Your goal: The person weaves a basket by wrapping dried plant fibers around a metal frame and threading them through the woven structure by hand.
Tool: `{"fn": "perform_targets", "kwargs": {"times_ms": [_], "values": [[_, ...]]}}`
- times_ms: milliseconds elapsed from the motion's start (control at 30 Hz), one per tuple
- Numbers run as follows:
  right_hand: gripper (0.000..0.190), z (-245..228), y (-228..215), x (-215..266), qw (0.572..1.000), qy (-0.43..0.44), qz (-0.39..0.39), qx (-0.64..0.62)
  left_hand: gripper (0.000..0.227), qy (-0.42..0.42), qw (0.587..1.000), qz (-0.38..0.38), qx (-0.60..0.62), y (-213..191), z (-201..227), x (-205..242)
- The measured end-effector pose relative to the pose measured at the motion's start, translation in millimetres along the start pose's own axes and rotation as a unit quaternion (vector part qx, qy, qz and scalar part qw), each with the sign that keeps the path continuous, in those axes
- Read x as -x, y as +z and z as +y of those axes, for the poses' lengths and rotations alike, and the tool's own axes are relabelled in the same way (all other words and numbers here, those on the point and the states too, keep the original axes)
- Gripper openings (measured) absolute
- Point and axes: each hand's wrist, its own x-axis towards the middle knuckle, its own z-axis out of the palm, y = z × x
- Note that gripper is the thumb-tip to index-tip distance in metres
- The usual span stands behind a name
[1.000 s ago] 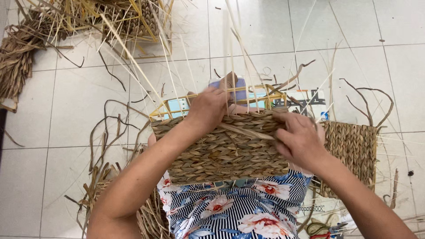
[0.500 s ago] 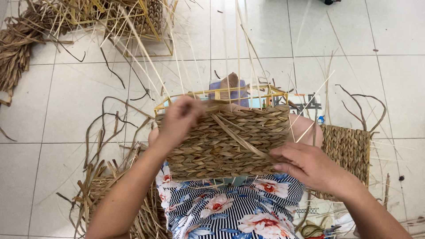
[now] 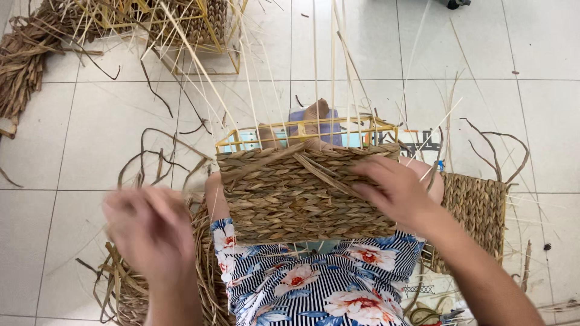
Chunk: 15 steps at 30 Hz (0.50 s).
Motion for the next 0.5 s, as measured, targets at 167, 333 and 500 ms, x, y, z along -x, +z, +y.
{"fn": "perform_targets", "kwargs": {"times_ms": [167,333,500], "values": [[0.051,-9,61,-33,0.997,-0.053,-0.03,-0.04,0.042,-0.21,0.624,-0.707,-0.258,48,28,31],[0.009,36,85,-21,0.951,0.111,0.145,-0.248,0.022,-0.069,0.75,-0.411,-0.514,32,-69,5],[0.031,56,62,17,0.954,0.091,0.278,-0.066,0.011,0.098,0.682,-0.374,-0.621,27,-161,-3]]}}
